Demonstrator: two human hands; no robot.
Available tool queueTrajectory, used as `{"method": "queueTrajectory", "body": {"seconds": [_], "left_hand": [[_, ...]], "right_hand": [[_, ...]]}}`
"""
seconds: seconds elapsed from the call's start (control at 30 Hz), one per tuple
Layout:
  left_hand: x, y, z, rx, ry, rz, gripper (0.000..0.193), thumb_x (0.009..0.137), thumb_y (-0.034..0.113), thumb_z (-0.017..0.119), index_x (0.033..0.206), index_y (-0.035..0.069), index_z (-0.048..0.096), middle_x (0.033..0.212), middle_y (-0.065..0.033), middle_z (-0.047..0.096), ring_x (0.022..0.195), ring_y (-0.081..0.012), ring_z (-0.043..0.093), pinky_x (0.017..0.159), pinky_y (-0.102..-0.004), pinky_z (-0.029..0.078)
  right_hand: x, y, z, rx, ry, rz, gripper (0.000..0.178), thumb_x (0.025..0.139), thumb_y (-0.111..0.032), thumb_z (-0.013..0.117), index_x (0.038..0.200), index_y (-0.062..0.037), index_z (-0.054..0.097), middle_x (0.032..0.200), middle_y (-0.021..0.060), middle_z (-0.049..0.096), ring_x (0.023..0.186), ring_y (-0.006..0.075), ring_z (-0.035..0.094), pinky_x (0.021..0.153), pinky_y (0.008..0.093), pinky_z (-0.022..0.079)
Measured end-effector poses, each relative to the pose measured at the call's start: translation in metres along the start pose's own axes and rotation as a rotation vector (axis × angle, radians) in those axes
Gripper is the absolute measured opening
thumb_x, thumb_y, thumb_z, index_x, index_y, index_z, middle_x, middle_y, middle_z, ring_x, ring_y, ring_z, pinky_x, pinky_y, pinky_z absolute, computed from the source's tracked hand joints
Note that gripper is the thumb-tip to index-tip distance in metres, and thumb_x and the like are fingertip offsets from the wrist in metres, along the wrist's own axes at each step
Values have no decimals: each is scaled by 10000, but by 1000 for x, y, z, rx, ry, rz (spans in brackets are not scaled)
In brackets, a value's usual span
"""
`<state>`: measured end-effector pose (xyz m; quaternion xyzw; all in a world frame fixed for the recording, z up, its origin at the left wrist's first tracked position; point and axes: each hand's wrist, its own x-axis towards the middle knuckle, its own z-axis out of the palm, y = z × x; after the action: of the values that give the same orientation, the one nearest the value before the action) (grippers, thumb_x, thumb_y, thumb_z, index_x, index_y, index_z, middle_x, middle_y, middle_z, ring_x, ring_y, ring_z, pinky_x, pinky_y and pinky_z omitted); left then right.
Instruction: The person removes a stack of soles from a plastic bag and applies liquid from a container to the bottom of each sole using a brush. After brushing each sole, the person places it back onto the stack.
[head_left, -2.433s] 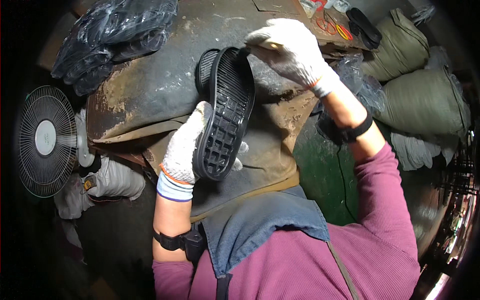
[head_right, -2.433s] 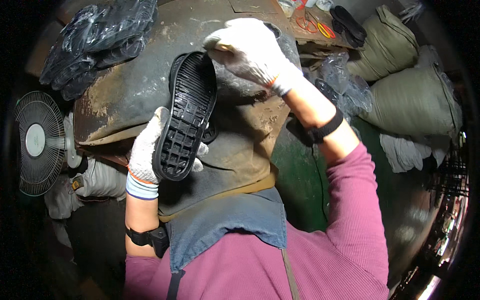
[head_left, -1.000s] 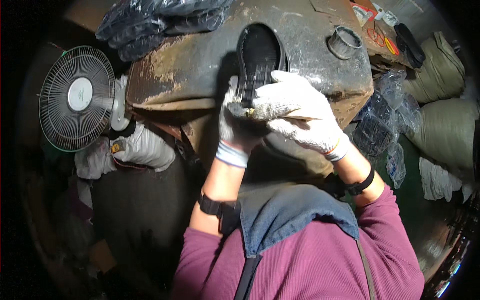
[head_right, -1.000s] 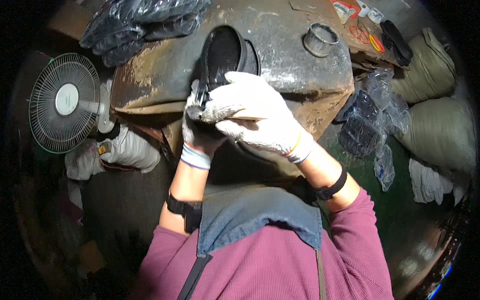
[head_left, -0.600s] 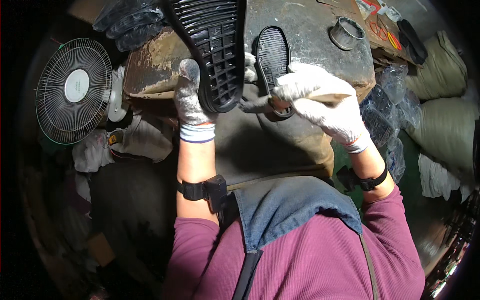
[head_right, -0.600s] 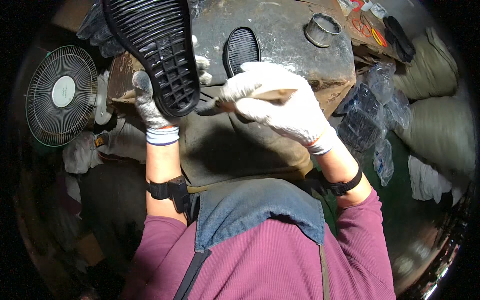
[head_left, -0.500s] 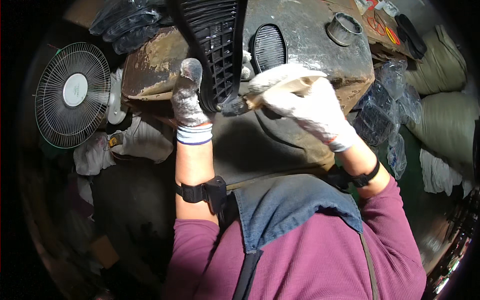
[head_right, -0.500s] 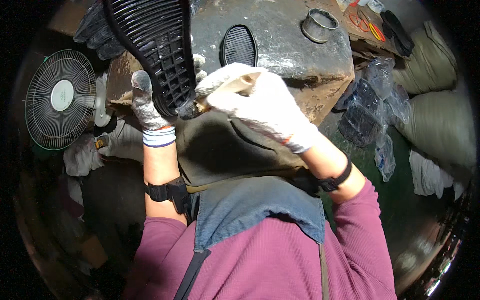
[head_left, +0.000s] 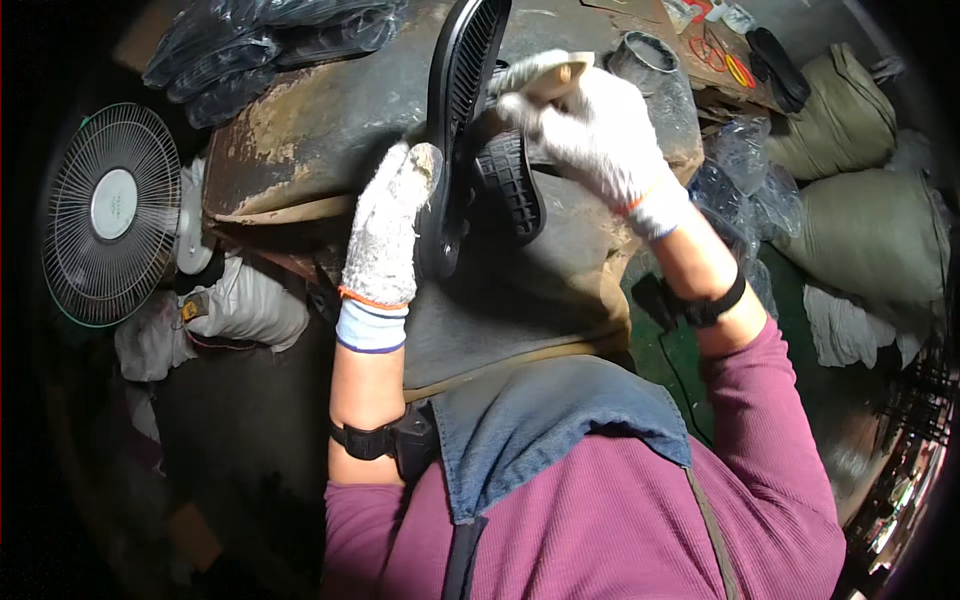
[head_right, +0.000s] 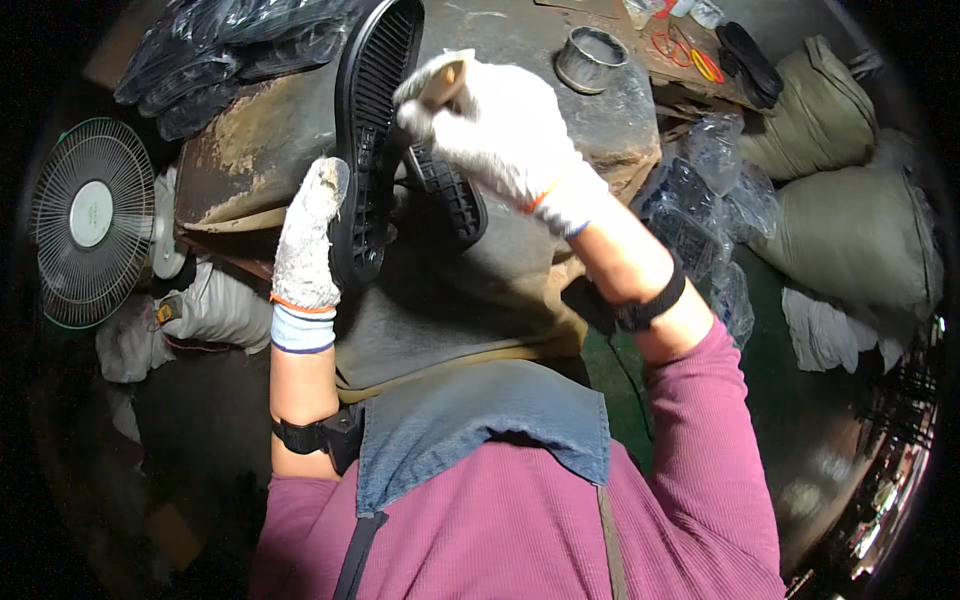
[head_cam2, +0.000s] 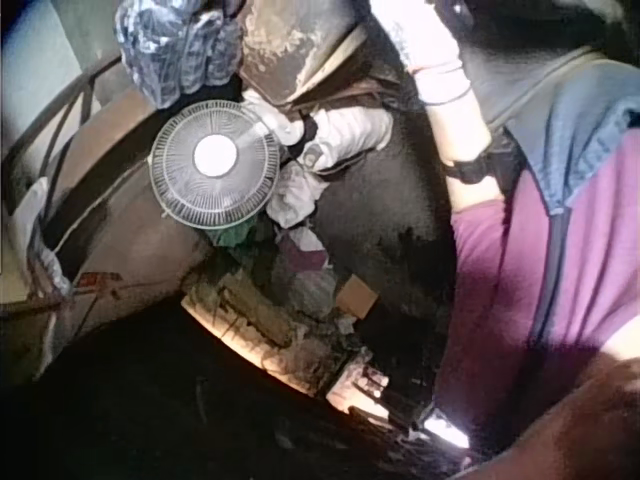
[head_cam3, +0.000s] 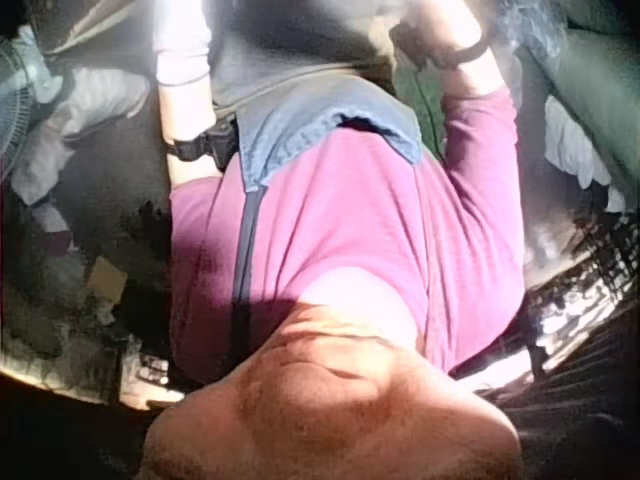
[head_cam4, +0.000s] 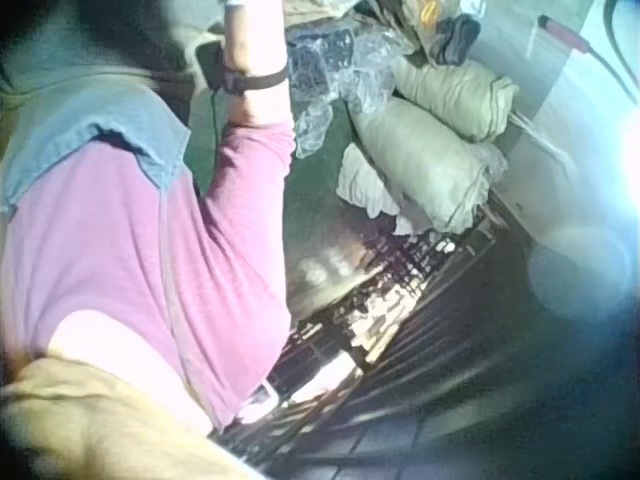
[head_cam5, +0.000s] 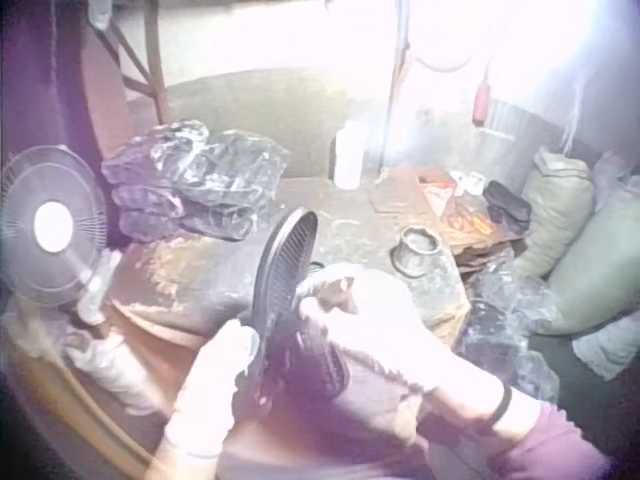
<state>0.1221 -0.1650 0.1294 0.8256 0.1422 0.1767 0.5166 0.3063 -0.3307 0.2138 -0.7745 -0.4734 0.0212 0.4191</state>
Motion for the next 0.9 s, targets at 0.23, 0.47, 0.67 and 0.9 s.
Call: {"method": "queueTrajectory", "body": {"seconds": [0.23,0.47,0.67,0.9], "left_hand": [[-5,25,32,-1102,-73,-378,464,1107,423,471,1415,80,530,1165,-139,716,936,-306,746,693,-457,666],[-31,-23,45,-1002,-10,-422,561,1100,516,422,1415,70,549,1182,-180,714,977,-380,739,728,-555,660],[-23,30,41,-1739,-333,-600,723,1075,611,378,1493,29,469,1305,-244,649,1112,-489,674,867,-712,576],[-19,18,36,-1943,-327,-442,794,1080,610,336,1540,-34,399,1464,-330,519,1202,-620,578,856,-781,527]], "right_hand": [[17,26,-27,-356,177,-310,221,925,-249,663,1103,-138,731,977,120,739,861,287,716,755,380,578],[12,28,-1,-325,190,-418,105,788,-184,785,879,-151,743,715,90,673,710,313,676,688,425,537],[68,32,4,-413,264,-603,94,822,-222,772,865,-151,729,721,93,672,723,326,677,678,433,532],[53,25,27,-34,389,-354,178,870,-250,776,1001,-130,778,903,107,766,832,317,738,760,380,587]]}}
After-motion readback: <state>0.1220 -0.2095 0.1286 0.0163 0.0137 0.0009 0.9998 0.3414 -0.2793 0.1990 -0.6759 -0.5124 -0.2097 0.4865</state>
